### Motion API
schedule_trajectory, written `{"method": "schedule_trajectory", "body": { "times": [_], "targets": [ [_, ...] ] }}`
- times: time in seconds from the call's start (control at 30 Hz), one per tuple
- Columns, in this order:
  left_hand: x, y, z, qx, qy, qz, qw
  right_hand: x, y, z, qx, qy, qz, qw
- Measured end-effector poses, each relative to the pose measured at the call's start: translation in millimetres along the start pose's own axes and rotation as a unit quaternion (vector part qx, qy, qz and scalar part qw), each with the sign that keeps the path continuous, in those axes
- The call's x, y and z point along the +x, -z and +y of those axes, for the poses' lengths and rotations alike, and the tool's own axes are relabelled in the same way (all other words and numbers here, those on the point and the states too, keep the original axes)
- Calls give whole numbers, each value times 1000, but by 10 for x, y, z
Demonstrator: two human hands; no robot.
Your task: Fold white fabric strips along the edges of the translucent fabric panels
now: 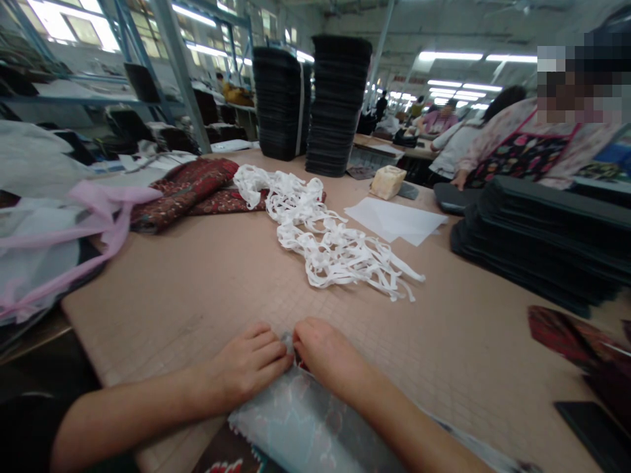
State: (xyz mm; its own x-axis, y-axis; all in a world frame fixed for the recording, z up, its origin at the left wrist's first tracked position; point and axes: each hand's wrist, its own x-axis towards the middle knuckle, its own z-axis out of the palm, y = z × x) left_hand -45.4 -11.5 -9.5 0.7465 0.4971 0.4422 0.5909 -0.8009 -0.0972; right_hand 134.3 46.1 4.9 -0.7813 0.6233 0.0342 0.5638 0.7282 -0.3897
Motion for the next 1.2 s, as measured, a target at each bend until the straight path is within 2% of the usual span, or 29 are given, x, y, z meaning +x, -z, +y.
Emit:
{"method": "schedule_trajectory", "body": {
  "times": [0.13,0.33,0.4,0.5,0.57,0.67,0.73,0.8,0.87,0.93,1.03,1.13,1.2],
  "targets": [
    [11,17,7,1,-4,-9,1000,71,62,-24,-21,-21,-42,999],
    [33,3,3,-10,7,-46,999,293,151,37,53,-84,-111,989],
    [34,-4,4,-15,11,-58,998,330,147,35,48,-96,-98,989],
    [21,-10,10,-19,28,-69,997,223,109,-20,30,-123,-39,991],
    [14,-11,10,-19,35,-65,997,20,61,-61,10,-114,19,993],
    [19,-13,8,-17,22,-39,999,-437,-30,-80,-47,-37,85,995],
    [27,-15,11,-16,5,-11,1000,-785,-75,-71,-100,12,96,990],
    [19,-23,9,-15,-3,21,1000,-1125,-85,-54,-153,29,106,982],
    [-15,-50,-23,-14,-10,48,999,-1447,-59,-14,-198,14,126,972],
    [-61,-98,-103,-12,-52,27,998,-1768,-11,54,-233,-19,148,961],
    [-72,-162,-267,-39,-45,-8,998,-2252,58,167,-275,-83,168,943],
    [102,-136,-346,-52,-65,-53,995,-2639,110,245,-291,-149,184,927],
    [350,-81,-281,-44,-73,-88,992,-2792,149,286,-264,-190,194,926]
  ]
}}
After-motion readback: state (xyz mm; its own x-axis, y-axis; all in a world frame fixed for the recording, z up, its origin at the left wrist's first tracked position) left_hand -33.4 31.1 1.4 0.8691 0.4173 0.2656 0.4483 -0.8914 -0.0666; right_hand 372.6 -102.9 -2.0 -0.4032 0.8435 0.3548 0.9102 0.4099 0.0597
